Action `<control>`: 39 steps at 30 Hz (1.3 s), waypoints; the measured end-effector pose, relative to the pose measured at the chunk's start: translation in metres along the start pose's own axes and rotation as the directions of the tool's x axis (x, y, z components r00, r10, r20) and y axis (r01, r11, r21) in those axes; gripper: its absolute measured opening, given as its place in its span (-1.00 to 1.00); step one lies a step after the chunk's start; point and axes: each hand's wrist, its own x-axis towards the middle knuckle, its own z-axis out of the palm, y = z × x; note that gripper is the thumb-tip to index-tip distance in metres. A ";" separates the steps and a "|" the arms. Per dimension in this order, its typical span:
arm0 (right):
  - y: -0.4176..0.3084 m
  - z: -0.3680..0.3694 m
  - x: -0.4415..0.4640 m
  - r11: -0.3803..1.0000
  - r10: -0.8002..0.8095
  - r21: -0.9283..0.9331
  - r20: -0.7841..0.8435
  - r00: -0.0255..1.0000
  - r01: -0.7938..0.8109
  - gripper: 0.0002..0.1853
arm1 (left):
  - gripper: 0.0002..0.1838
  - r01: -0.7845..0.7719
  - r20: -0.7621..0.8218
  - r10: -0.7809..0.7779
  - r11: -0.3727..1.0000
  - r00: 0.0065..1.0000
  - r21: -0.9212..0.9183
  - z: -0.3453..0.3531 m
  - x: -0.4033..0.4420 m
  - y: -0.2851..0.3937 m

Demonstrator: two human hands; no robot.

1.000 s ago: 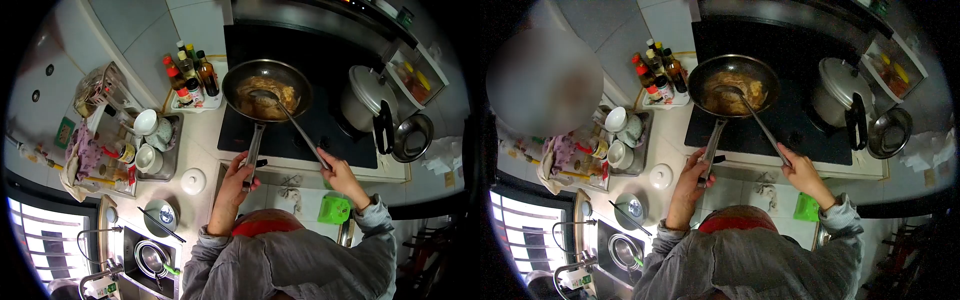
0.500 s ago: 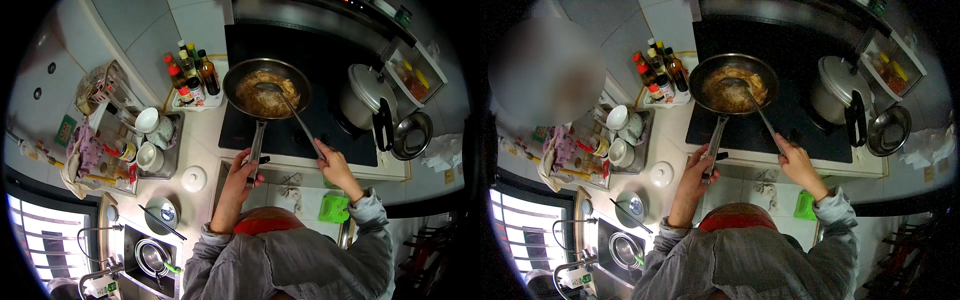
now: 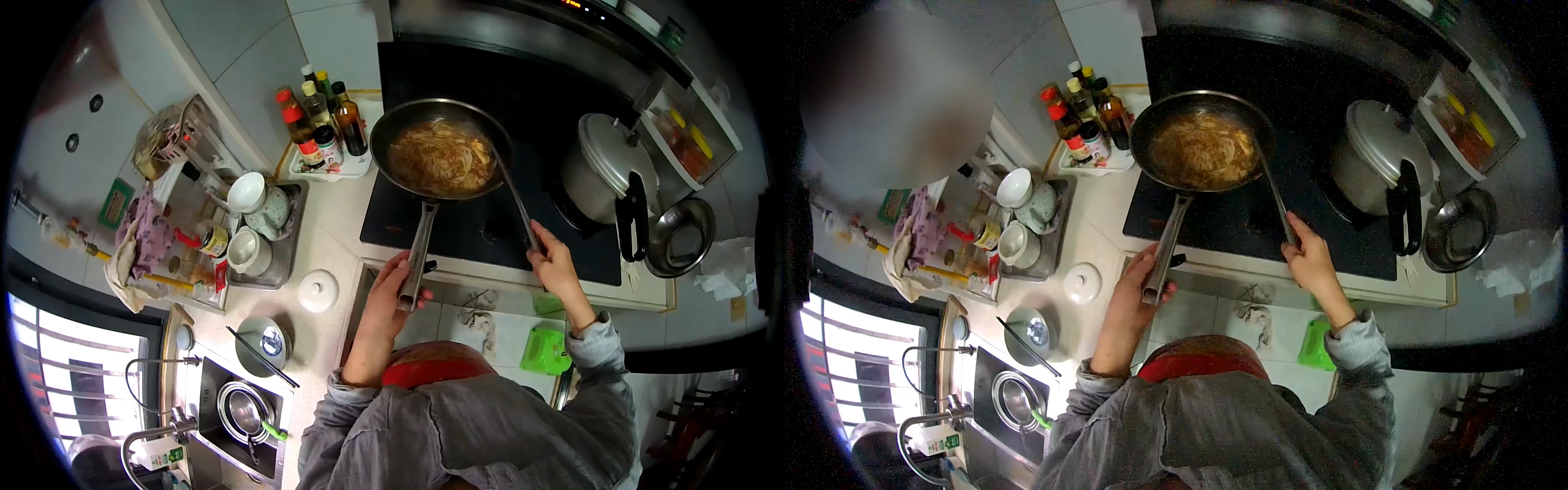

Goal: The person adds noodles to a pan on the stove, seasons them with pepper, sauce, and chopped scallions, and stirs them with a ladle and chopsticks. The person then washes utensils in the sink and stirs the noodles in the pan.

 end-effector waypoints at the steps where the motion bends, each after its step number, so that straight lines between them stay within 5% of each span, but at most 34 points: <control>1: -0.005 -0.002 -0.003 0.986 0.105 0.125 0.065 0.992 -0.112 -0.45 | -0.61 0.011 -0.026 -0.011 1.000 1.000 -0.012 -0.001 0.001 -0.002; 12: 0.029 0.018 0.038 0.985 -0.043 0.166 0.002 0.999 0.042 -0.45 | -0.70 -0.148 -0.435 0.120 0.988 0.892 -0.032 -0.067 0.010 0.018; 16: 0.013 0.026 0.043 0.985 -0.004 0.173 0.004 1.000 0.003 -0.46 | -0.66 -0.372 -0.573 0.319 0.928 0.755 0.026 -0.150 0.026 0.054; 20: 0.016 0.038 0.047 0.969 -0.006 0.247 -0.023 1.000 0.012 -0.45 | -0.64 -0.517 -0.790 0.485 0.817 0.376 0.256 -0.220 0.033 0.105; 23: 0.006 0.051 0.044 0.957 0.022 0.289 -0.067 0.998 -0.002 -0.44 | -0.63 -0.460 -0.808 0.549 0.786 0.213 0.412 -0.278 0.044 0.132; 26: -0.008 0.060 0.038 0.951 0.040 0.309 -0.082 0.996 -0.012 -0.43 | -0.65 -0.327 -0.774 0.548 0.829 0.318 0.453 -0.312 0.049 0.154; 31: -0.020 0.077 0.039 0.951 0.021 0.310 -0.090 0.996 0.008 -0.44 | -0.81 0.002 -0.672 0.688 0.699 0.275 0.715 -0.312 0.055 0.189; 34: -0.029 0.086 0.041 0.957 0.026 0.291 -0.101 0.995 0.005 -0.45 | -0.81 0.350 -0.273 0.950 0.208 0.149 0.913 -0.317 0.056 0.206; 39: -0.031 0.093 0.041 0.962 0.054 0.273 -0.098 0.994 -0.026 -0.45 | -0.80 0.389 -0.250 0.943 0.150 0.221 0.909 -0.307 0.041 0.214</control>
